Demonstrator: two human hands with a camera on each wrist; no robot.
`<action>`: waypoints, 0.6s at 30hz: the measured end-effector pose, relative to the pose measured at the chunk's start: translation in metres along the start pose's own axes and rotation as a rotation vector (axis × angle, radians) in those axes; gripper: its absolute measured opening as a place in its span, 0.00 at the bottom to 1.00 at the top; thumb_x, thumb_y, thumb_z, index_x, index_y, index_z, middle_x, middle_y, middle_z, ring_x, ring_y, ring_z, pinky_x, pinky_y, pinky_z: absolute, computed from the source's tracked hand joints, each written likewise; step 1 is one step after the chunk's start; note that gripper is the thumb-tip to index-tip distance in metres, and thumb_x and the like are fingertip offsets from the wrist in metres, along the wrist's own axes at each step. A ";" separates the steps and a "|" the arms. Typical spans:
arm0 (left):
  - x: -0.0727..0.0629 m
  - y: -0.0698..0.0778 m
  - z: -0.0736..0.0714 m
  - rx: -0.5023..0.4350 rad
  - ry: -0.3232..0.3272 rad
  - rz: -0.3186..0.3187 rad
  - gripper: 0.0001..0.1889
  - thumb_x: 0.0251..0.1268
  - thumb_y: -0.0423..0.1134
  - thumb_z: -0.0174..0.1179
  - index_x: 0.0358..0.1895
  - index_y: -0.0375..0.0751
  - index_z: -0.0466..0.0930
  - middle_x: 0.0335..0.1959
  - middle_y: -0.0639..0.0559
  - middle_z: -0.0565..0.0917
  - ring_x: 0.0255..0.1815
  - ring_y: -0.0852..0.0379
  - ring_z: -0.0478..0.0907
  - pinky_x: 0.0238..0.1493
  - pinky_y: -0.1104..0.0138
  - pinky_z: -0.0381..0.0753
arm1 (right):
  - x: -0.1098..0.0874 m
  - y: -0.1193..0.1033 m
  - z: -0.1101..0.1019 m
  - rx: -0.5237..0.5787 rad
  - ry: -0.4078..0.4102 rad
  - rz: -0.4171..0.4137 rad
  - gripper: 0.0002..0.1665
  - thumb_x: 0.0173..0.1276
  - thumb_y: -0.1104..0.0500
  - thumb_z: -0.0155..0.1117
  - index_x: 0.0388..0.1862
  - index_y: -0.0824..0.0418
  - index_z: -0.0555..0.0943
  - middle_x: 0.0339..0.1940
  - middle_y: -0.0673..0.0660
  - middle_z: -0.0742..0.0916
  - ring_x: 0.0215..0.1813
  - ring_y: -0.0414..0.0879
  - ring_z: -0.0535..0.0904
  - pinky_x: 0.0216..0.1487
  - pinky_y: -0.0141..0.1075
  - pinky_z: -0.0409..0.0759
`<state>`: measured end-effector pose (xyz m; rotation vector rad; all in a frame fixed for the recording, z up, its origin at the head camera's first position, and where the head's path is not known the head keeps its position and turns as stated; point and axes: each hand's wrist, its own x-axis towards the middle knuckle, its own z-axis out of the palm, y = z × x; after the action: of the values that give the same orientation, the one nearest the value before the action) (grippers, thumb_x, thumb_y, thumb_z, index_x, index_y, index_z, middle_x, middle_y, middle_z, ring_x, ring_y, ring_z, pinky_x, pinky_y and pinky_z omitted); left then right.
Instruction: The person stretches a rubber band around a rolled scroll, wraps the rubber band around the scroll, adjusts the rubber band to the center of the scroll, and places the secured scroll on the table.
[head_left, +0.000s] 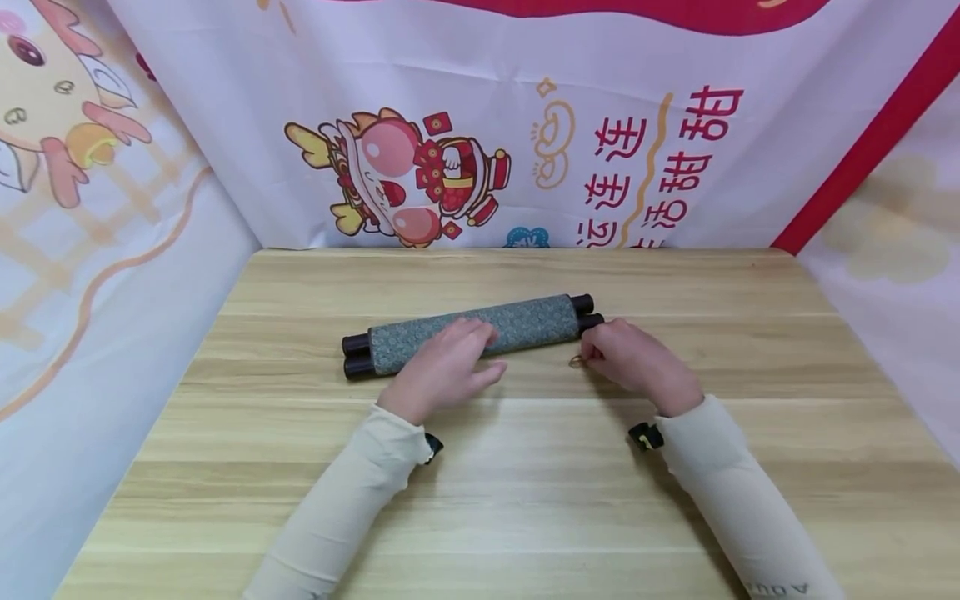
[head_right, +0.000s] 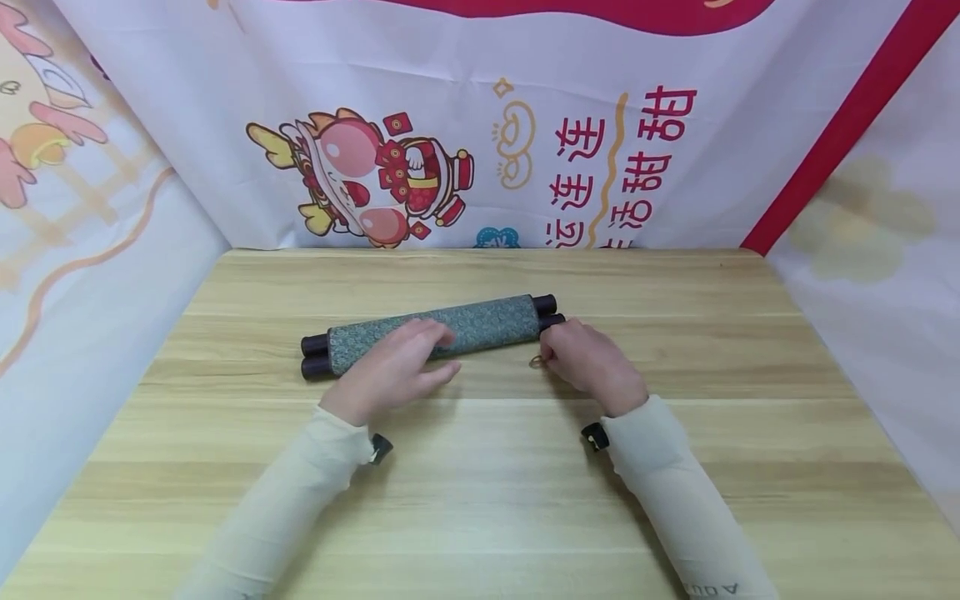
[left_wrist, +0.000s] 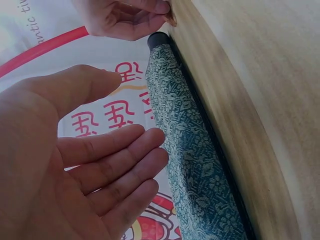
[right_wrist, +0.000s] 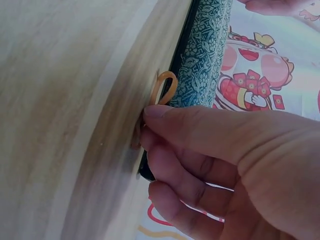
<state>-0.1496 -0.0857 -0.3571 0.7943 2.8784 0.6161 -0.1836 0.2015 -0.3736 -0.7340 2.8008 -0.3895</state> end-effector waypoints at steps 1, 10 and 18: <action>0.000 -0.001 0.000 -0.002 0.001 0.001 0.22 0.76 0.48 0.64 0.63 0.35 0.81 0.60 0.44 0.85 0.64 0.47 0.80 0.69 0.53 0.80 | 0.001 0.000 0.000 -0.002 -0.003 0.004 0.06 0.73 0.67 0.68 0.43 0.62 0.90 0.41 0.57 0.92 0.38 0.45 0.84 0.45 0.44 0.86; 0.000 -0.001 0.002 -0.012 0.007 0.010 0.19 0.76 0.47 0.64 0.58 0.36 0.83 0.52 0.47 0.86 0.57 0.49 0.81 0.63 0.54 0.82 | -0.001 -0.002 -0.001 0.132 0.031 -0.034 0.06 0.77 0.65 0.64 0.44 0.63 0.87 0.39 0.55 0.90 0.37 0.43 0.81 0.43 0.40 0.83; 0.000 0.007 0.006 -0.020 -0.010 0.027 0.17 0.75 0.47 0.64 0.53 0.37 0.83 0.48 0.50 0.85 0.52 0.53 0.80 0.57 0.58 0.83 | -0.003 -0.010 -0.006 0.259 0.031 -0.054 0.07 0.80 0.61 0.62 0.44 0.61 0.87 0.36 0.53 0.89 0.35 0.42 0.79 0.40 0.39 0.81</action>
<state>-0.1451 -0.0780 -0.3593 0.8326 2.8524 0.6406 -0.1785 0.1960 -0.3644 -0.7500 2.6904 -0.7617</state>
